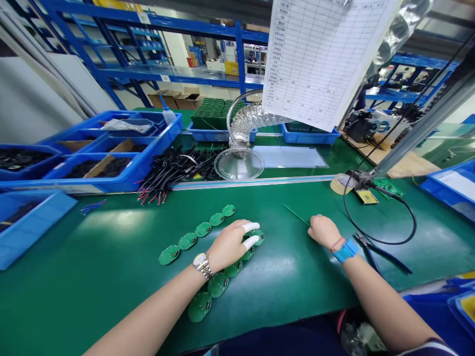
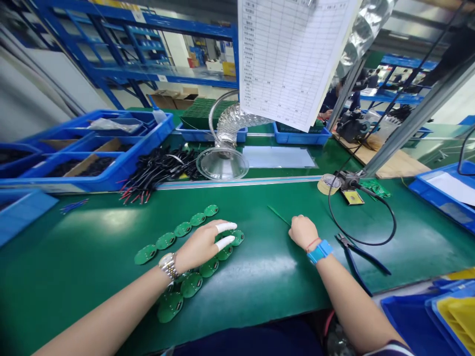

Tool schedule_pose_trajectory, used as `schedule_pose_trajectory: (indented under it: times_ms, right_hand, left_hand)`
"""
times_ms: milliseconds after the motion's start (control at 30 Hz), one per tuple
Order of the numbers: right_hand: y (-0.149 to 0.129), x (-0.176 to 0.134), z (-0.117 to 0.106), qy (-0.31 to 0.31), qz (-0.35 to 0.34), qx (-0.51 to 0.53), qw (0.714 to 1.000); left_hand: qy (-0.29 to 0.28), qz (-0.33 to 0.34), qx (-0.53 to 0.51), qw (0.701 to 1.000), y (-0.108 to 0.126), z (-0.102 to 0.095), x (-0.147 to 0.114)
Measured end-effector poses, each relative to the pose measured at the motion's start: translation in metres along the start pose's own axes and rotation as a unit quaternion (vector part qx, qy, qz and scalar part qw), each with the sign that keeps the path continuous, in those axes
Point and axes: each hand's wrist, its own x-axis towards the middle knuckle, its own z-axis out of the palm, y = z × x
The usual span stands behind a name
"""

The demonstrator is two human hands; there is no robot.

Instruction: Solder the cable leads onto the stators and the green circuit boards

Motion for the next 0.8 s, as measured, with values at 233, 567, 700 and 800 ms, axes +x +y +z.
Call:
schedule_pose_trajectory:
  times_ms: [233, 567, 700, 800]
  right_hand:
    - [-0.038, -0.036, -0.018, -0.020, -0.176, 0.116, 0.977]
    - [-0.040, -0.045, -0.012, 0.090, -0.137, 0.343, 0.925]
    - [-0.036, -0.038, -0.014, 0.112, -0.061, 0.467, 0.875]
    - [-0.050, -0.047, -0.012, 0.054, -0.049, 0.558, 0.826]
  left_hand:
    - [0.074, 0.109, 0.149, 0.980, 0.018, 0.007, -0.003]
    - [-0.087, -0.041, 0.179, 0.979, 0.036, -0.003, -0.012]
    - [-0.058, -0.076, 0.126, 0.987, 0.044, 0.002, -0.019]
    - [-0.021, -0.071, 0.002, 0.997, 0.052, 0.010, -0.024]
